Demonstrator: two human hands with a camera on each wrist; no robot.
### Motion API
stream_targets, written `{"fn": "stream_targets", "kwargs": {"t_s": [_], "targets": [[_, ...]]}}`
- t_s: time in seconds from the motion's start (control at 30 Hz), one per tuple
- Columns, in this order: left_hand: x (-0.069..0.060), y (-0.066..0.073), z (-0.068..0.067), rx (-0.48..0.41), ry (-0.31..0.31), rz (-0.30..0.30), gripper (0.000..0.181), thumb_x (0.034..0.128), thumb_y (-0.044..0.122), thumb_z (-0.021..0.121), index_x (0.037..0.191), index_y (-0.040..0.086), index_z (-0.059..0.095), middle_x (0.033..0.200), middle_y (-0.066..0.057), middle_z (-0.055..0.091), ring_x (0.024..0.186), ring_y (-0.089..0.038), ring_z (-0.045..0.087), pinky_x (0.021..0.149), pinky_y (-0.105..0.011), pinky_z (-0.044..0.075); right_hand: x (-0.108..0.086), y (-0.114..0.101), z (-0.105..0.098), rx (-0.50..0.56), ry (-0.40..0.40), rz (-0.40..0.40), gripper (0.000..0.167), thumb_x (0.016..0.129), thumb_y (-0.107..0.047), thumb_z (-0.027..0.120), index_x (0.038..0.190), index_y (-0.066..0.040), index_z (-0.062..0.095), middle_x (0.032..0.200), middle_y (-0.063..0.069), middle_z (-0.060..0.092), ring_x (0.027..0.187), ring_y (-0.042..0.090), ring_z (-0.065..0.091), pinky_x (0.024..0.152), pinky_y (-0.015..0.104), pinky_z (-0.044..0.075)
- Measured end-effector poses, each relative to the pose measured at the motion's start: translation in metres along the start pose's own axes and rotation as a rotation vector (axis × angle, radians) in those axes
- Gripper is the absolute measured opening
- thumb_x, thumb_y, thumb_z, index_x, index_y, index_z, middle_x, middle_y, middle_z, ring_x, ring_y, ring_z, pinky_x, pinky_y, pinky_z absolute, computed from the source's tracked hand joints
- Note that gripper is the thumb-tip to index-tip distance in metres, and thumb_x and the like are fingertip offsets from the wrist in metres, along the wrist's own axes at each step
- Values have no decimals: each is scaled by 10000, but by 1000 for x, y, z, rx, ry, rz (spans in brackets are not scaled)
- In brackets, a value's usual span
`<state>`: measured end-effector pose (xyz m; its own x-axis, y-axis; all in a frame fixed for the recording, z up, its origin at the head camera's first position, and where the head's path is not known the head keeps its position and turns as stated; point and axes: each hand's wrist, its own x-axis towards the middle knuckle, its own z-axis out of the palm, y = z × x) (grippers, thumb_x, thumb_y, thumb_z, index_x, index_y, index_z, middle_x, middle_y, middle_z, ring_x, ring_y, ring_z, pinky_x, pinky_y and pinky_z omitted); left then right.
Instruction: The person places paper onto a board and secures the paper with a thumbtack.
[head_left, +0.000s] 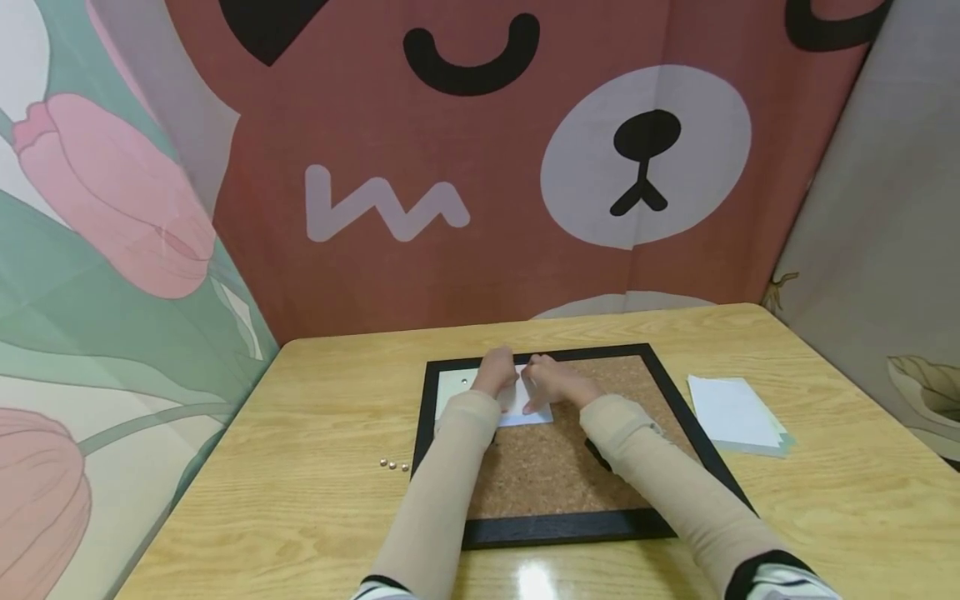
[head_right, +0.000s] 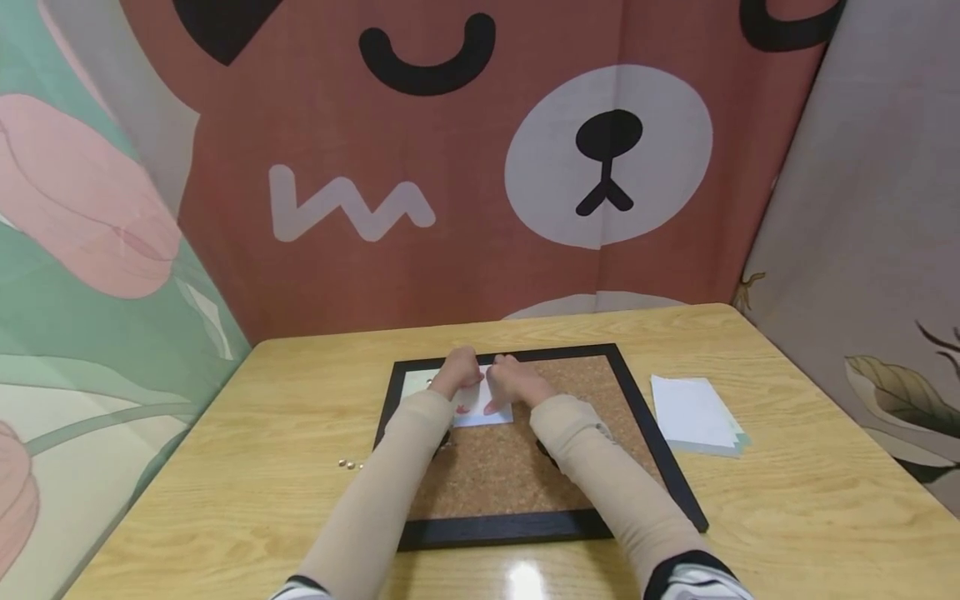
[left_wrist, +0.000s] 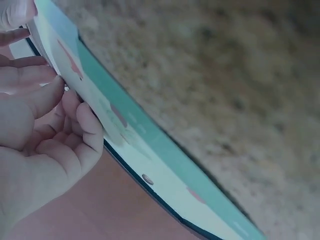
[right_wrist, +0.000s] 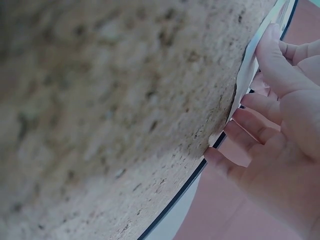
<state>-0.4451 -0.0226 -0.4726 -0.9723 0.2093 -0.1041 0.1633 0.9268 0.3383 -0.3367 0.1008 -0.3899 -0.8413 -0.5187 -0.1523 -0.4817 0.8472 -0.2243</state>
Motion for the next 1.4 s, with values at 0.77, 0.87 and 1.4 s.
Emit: {"fn": "stream_targets", "kwargs": {"t_s": [0.77, 0.87, 1.4], "targets": [[-111, 46, -79, 382, -107, 46, 406, 677, 340, 773, 990, 123, 631, 894, -16, 600, 779, -164, 530, 680, -332, 473, 1, 0, 0, 15, -7, -1, 625, 715, -361, 736, 1205, -26, 538, 1154, 126, 470, 1072, 288, 415, 845, 399, 400], [-110, 47, -78, 393, -110, 37, 451, 638, 362, 792, 995, 132, 639, 899, -18, 605, 781, -178, 537, 671, -346, 474, 0, 0, 0, 16, -2, 9, 621, 714, -365, 735, 1201, -33, 542, 1163, 125, 469, 1078, 287, 415, 845, 403, 401], [-114, 57, -79, 498, -193, 8, 507, 573, 429, 801, 965, 145, 648, 826, 16, 589, 688, -128, 513, 609, -293, 478, -2, 0, -1, 2, 8, -18, 601, 726, -341, 732, 1201, -27, 541, 1142, 132, 473, 1056, 288, 422, 838, 394, 398]]}}
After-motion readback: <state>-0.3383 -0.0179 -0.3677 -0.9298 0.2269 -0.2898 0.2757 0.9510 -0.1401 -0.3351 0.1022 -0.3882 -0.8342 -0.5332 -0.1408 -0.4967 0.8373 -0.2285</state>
